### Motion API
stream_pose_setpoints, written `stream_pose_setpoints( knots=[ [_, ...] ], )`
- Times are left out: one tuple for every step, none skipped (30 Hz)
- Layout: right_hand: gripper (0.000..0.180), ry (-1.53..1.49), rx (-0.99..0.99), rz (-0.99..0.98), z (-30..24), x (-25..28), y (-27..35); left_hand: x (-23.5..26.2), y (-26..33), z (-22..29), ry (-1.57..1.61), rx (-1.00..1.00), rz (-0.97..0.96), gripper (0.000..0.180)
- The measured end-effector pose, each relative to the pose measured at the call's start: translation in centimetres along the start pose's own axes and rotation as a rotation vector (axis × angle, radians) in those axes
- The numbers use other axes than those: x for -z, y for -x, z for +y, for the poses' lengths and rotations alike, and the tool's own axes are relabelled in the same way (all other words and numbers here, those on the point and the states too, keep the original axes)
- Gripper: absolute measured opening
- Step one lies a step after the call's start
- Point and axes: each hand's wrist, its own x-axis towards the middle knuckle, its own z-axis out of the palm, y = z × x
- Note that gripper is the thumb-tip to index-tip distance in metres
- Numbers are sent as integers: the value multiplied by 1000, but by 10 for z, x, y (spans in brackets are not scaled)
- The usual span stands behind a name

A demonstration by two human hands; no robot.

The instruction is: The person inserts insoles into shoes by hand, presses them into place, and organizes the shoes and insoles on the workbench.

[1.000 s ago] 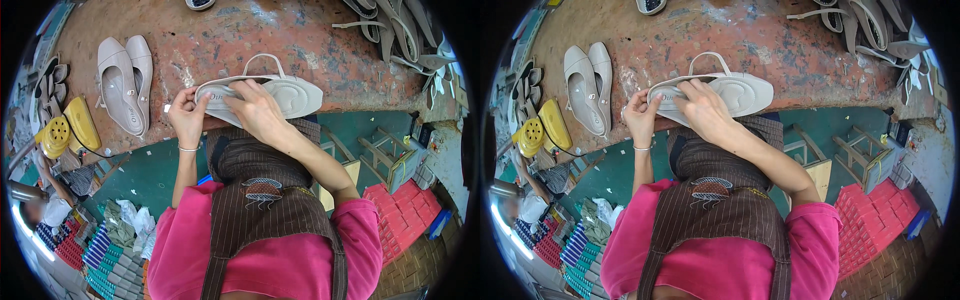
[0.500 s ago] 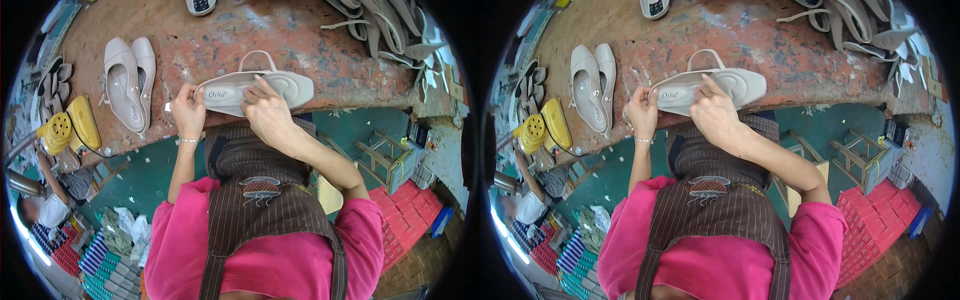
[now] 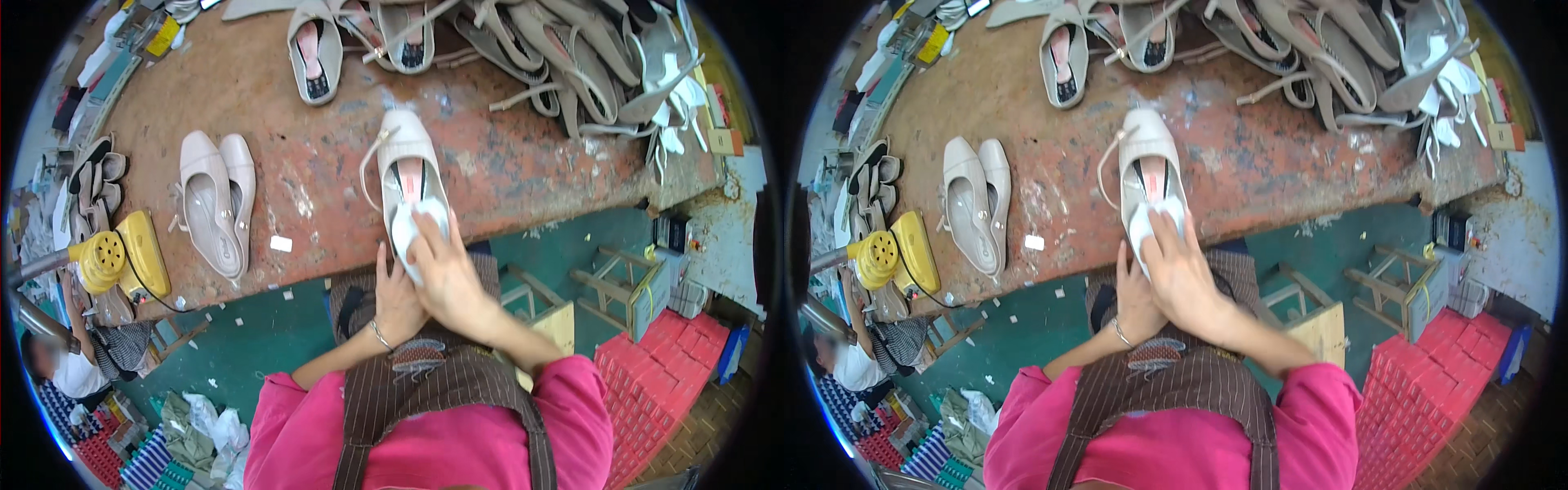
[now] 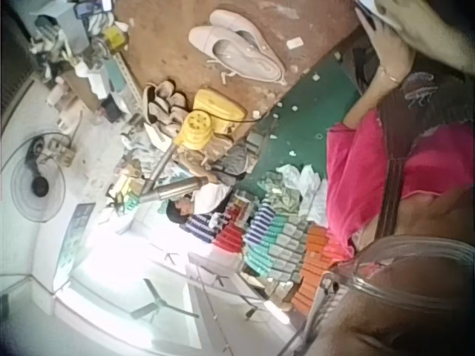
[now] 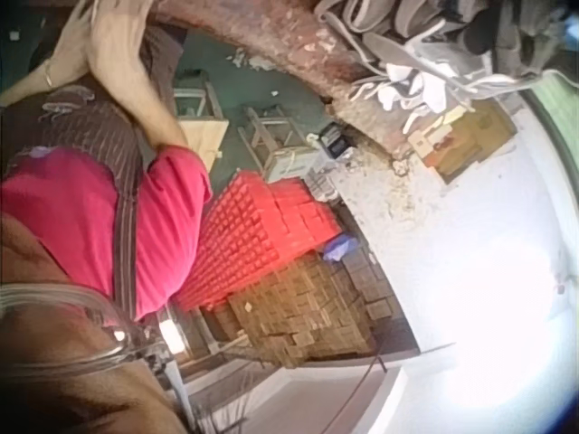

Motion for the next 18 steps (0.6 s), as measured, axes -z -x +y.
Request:
stream_pose_setpoints(
  knots=[
    [40,137,-38,-11,4,-14,8,-8,-1,1,-44,26,-93,58],
    [44,154,-49,42,11,-24,2,-15,0,0,-79,31,-128,59],
    [48,169,-60,95,16,-33,-7,-18,1,-3,-87,19,-111,59],
    [49,248,-31,165,25,-42,-24,-16,1,-5,-100,0,-126,56],
    [51,327,-3,231,34,-48,-47,-15,1,-6,-112,-18,-144,53],
    [47,373,-29,257,39,-51,-70,-15,-1,-6,-108,-13,-109,46],
    [46,403,-114,18,32,-38,-87,-15,-2,-5,-108,-24,-100,46],
    [46,332,-186,-106,23,-20,-99,-14,-3,-4,-92,19,-121,44],
    [46,260,-257,-231,18,-8,-106,-14,-2,-3,-75,63,-141,41],
    [47,338,-125,0,25,-20,-93,-16,-1,-4,-78,62,-178,41],
    [48,412,12,233,32,-38,-71,-18,2,-6,-61,35,-116,40],
    [51,394,34,210,30,-44,-52,-23,6,-11,-31,15,-83,41],
    [54,441,8,94,27,-46,-38,-23,4,-8,6,2,-55,42],
    [54,491,26,142,33,-49,-42,-21,3,-8,-19,-37,-52,46],
    [55,538,45,188,39,-53,-51,-22,-2,-7,-15,-37,-44,46],
    [55,536,37,183,34,-40,-69,-20,-1,-4,-32,3,-93,46],
    [54,525,-87,-114,28,-18,-98,-18,-2,-4,-52,43,-138,46],
    [54,507,-215,-408,26,-5,-113,-10,-8,-2,-92,-1,-117,45]
  ],
)
